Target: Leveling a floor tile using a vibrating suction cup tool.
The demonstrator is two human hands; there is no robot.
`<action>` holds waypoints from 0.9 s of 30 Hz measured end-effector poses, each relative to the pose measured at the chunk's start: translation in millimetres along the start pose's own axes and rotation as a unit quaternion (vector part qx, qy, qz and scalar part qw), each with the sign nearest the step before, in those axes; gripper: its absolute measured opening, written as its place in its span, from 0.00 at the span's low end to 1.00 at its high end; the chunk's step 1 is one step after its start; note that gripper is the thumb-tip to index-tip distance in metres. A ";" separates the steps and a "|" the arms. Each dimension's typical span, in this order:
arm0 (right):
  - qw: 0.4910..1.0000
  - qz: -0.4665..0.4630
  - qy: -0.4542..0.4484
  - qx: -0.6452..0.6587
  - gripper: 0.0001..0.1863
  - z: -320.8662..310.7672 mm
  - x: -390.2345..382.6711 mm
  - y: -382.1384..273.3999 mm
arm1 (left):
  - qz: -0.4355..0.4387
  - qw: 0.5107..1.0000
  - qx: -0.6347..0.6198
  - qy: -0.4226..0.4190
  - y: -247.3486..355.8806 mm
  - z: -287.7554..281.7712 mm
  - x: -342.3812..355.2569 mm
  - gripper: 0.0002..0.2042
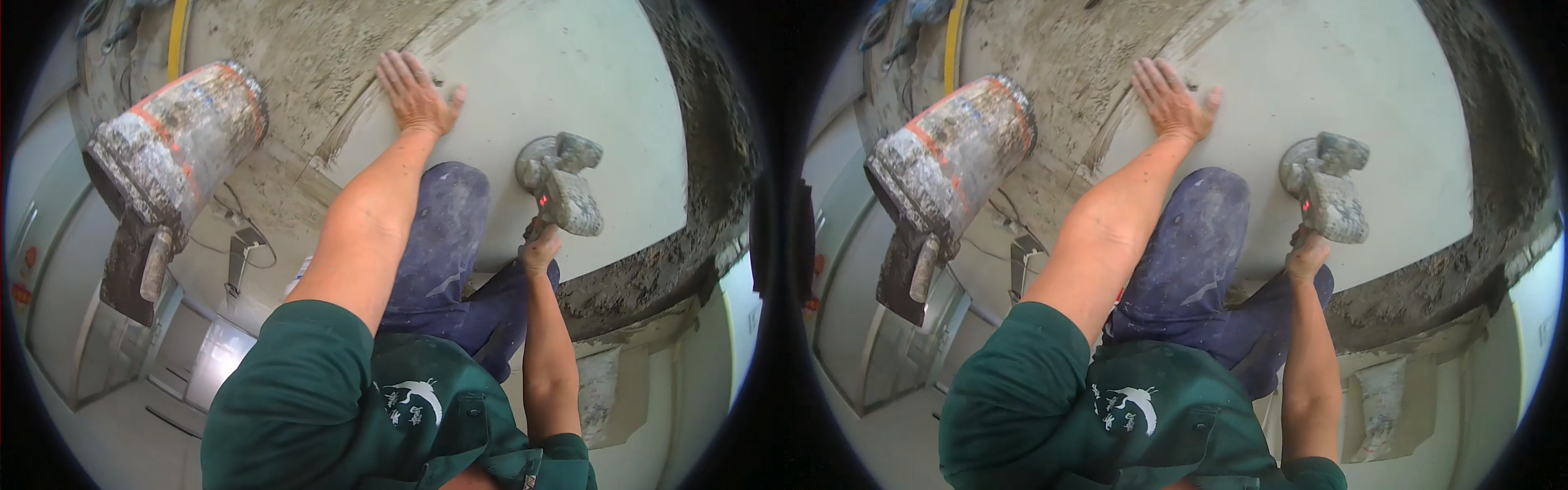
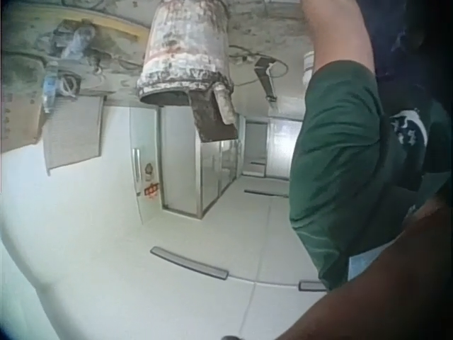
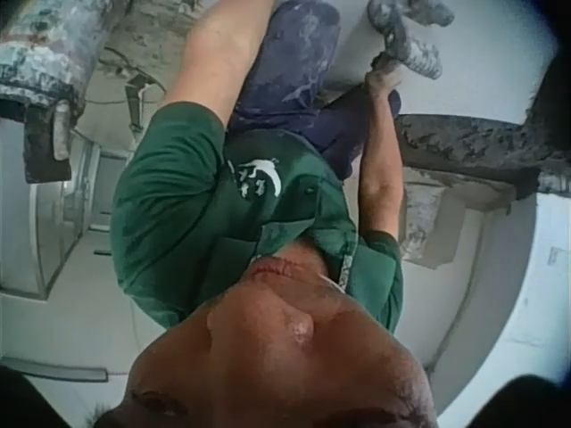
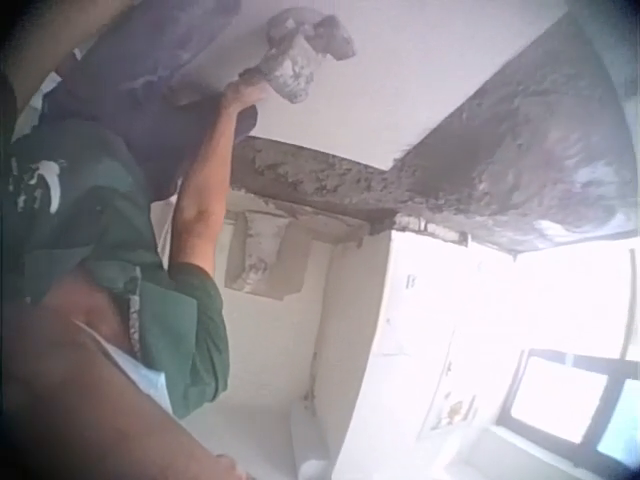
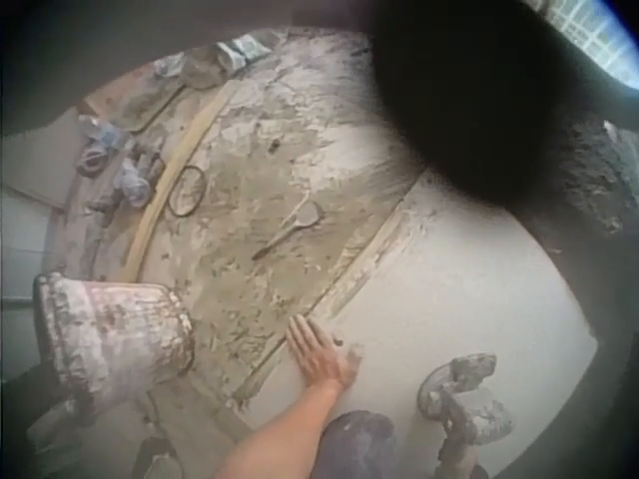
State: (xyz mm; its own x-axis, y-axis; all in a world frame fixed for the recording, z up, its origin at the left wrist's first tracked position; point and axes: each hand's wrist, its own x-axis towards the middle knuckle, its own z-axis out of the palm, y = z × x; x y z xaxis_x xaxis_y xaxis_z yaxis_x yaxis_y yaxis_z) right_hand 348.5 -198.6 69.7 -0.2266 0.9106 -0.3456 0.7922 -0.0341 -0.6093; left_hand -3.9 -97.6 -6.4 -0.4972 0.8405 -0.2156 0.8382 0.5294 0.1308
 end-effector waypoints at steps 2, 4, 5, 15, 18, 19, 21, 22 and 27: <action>0.999 0.034 0.013 -0.034 0.03 1.3 -1.3 8.6 | -0.001 1.000 0.000 -0.006 0.2 0.0 0.9 0.58; 0.998 0.053 0.015 -0.008 0.03 6.2 -2.1 17.1 | 0.005 1.000 -0.017 -0.010 0.3 0.4 3.5 0.58; 0.998 0.057 0.024 0.010 0.03 5.0 -5.9 20.8 | 0.000 1.000 -0.016 -0.010 0.2 0.1 4.1 0.58; 0.995 0.013 0.022 -0.092 0.05 3.6 -1.1 4.9 | 0.000 1.000 0.014 -0.020 -9.3 3.4 -0.7 0.58; 0.997 0.009 0.019 -0.074 0.11 4.7 -1.0 9.7 | 0.009 1.000 -0.011 0.007 -5.0 -2.0 1.7 0.58; 0.998 0.046 0.003 -0.053 0.20 4.4 -2.3 15.3 | 0.018 1.000 -0.019 0.009 2.7 -0.6 1.4 0.58; 0.998 0.044 0.005 -0.044 0.20 1.8 -0.7 10.1 | 0.013 1.000 -0.028 0.005 2.6 -0.9 1.4 0.58; 0.998 0.043 -0.001 -0.038 0.19 -0.2 -1.2 5.1 | 0.017 0.999 -0.027 0.008 2.4 -2.2 0.7 0.58; 0.998 0.059 0.004 0.002 0.09 -4.4 1.8 -1.2 | 0.018 1.000 -0.006 0.010 5.6 -2.7 1.3 0.58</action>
State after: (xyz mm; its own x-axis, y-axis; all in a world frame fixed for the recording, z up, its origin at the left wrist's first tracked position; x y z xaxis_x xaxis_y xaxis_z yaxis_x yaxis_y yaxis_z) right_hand 349.6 -195.1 73.0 -0.1267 0.9036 -0.4092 0.8108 -0.1433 -0.5674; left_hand -0.5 -93.3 -3.4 -0.4710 0.8610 -0.1917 0.8532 0.4999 0.1491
